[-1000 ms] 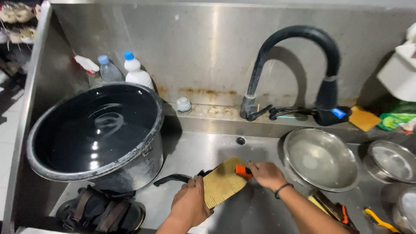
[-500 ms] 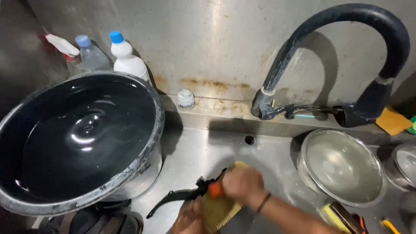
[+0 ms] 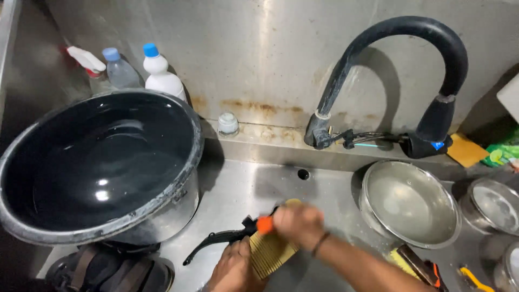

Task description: The person scrubs the sole of a beige slipper using an orange brush and a yellow sponge at a stainless steel sink. They apply liquid soap from a spray bottle and continue scrubbing the textured bottom of the slipper.

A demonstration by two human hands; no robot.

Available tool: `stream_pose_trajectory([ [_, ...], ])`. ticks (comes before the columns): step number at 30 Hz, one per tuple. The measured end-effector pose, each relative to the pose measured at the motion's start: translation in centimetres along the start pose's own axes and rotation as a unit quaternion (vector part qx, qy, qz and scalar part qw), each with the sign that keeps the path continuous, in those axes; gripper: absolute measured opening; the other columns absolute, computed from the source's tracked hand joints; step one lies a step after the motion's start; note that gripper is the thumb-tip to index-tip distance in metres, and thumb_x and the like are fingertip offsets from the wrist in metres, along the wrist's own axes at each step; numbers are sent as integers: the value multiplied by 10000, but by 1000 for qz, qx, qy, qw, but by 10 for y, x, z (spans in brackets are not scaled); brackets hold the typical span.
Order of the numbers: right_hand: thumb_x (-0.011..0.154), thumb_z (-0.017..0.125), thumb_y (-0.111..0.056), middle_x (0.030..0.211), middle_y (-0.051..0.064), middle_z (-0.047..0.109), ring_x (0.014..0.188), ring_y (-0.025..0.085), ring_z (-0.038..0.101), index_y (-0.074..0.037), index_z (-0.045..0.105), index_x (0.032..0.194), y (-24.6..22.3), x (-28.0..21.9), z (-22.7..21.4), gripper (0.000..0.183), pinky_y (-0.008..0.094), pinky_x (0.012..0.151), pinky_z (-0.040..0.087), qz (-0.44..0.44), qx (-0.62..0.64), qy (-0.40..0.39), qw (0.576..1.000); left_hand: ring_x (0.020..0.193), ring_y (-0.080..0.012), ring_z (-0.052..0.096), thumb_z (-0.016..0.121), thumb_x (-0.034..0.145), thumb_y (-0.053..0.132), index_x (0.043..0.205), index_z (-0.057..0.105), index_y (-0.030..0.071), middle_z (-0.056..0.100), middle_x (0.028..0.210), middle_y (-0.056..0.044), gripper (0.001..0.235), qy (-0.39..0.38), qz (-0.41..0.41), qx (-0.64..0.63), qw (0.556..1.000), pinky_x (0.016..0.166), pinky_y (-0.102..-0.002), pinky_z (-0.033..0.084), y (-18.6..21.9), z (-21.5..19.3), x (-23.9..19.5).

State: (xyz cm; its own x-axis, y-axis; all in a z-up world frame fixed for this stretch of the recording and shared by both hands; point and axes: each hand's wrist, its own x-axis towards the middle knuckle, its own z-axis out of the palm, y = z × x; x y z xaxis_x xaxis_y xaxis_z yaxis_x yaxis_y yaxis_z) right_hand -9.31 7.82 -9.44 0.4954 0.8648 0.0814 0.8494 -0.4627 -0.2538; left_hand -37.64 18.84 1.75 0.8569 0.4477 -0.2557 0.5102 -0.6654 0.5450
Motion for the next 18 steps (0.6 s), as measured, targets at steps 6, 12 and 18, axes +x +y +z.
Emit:
stream_pose_trajectory([
  [6, 871, 369, -404, 1041, 134, 767, 1021, 350, 723, -158, 787, 1011, -82, 3, -150, 505, 442, 795, 548, 366, 1, -169, 915, 1218, -419, 532, 840, 663, 584, 1496, 371, 65, 569, 1280, -158, 1088, 112, 54, 45, 991, 1003, -505, 486, 1, 4, 18],
  [12, 752, 618, -551, 602, -142, 509, 632, 32, 459, -334, 489, 580, 10, -50, -38, 305, 345, 582, 306, 151, 47, -7, 987, 1337, -397, 468, 721, 819, 467, 1547, 219, 85, 481, 1406, -173, 963, -103, -42, 47, 993, 1093, -489, 441, 36, -34, -3],
  [18, 966, 401, -424, 655, 121, 660, 620, 402, 657, -195, 658, 703, -84, -71, -117, 433, 595, 481, 479, 69, -128, 4, 989, 1366, -349, 472, 714, 900, 548, 1621, 57, 156, 391, 1484, -160, 1051, -178, -119, 59, 975, 1097, -469, 465, 70, -67, 0],
])
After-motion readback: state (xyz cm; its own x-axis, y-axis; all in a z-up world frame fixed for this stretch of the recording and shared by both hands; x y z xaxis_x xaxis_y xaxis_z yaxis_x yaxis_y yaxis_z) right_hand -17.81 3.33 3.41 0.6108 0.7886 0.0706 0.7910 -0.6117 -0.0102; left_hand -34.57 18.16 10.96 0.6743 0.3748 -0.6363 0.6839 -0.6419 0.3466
